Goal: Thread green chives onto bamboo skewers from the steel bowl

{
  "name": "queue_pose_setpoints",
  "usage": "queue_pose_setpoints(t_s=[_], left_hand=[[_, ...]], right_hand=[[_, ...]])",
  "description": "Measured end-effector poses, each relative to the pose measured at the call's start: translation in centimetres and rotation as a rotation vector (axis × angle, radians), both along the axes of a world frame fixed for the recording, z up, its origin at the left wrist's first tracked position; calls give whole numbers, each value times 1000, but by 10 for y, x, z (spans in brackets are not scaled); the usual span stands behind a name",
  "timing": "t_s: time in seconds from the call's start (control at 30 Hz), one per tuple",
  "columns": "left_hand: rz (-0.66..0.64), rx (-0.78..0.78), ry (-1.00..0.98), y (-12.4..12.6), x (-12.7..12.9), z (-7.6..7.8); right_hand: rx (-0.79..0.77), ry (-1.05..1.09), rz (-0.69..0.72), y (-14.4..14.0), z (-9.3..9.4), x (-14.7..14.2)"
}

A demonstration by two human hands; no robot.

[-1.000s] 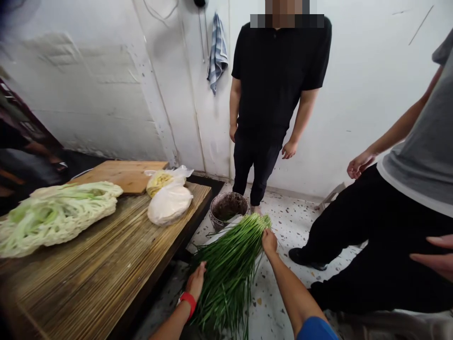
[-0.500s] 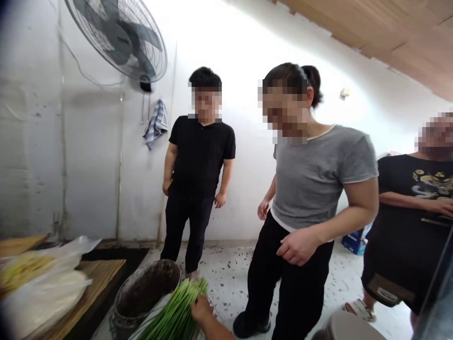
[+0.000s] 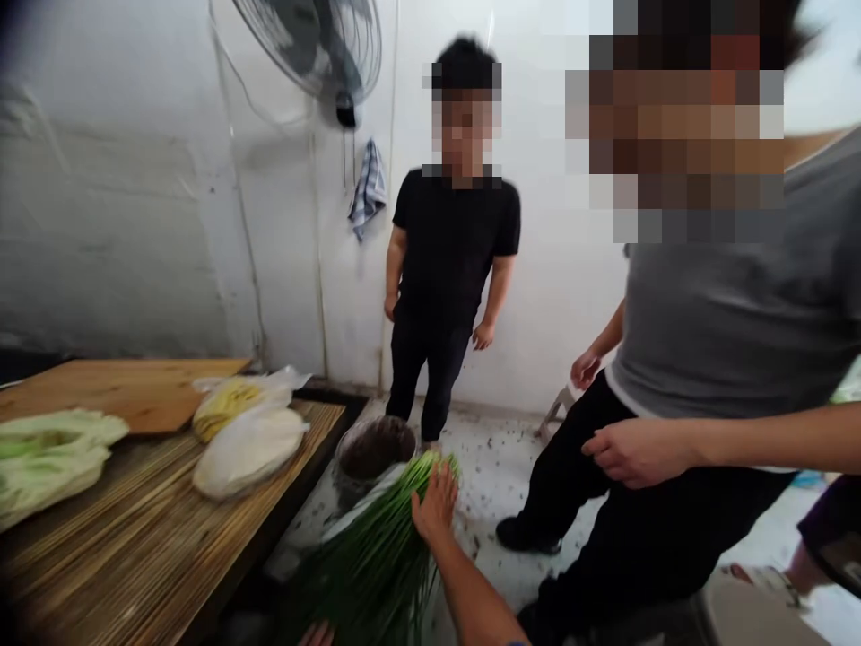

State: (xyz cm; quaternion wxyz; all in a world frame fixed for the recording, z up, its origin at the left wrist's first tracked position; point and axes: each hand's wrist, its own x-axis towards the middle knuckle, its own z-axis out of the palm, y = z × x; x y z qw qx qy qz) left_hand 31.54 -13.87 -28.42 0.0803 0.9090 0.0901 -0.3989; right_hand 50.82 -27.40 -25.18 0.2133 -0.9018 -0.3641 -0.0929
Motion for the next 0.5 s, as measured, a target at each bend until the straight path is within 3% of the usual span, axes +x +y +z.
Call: queue_pose_setpoints(t_s=[0.1, 0.2, 0.37, 0.5], left_hand=[[214, 93, -343, -3, -37, -42], [262, 46, -402, -4, -45, -66], [313, 32, -368, -3, -50, -75], [357, 2, -356, -2, -58, -72]], right_hand=[[-66, 42, 153, 19, -47, -38], [-128, 62, 296, 32, -79, -55], [-226, 58, 332, 54, -112, -44], [-322, 48, 342, 71, -125, -38]])
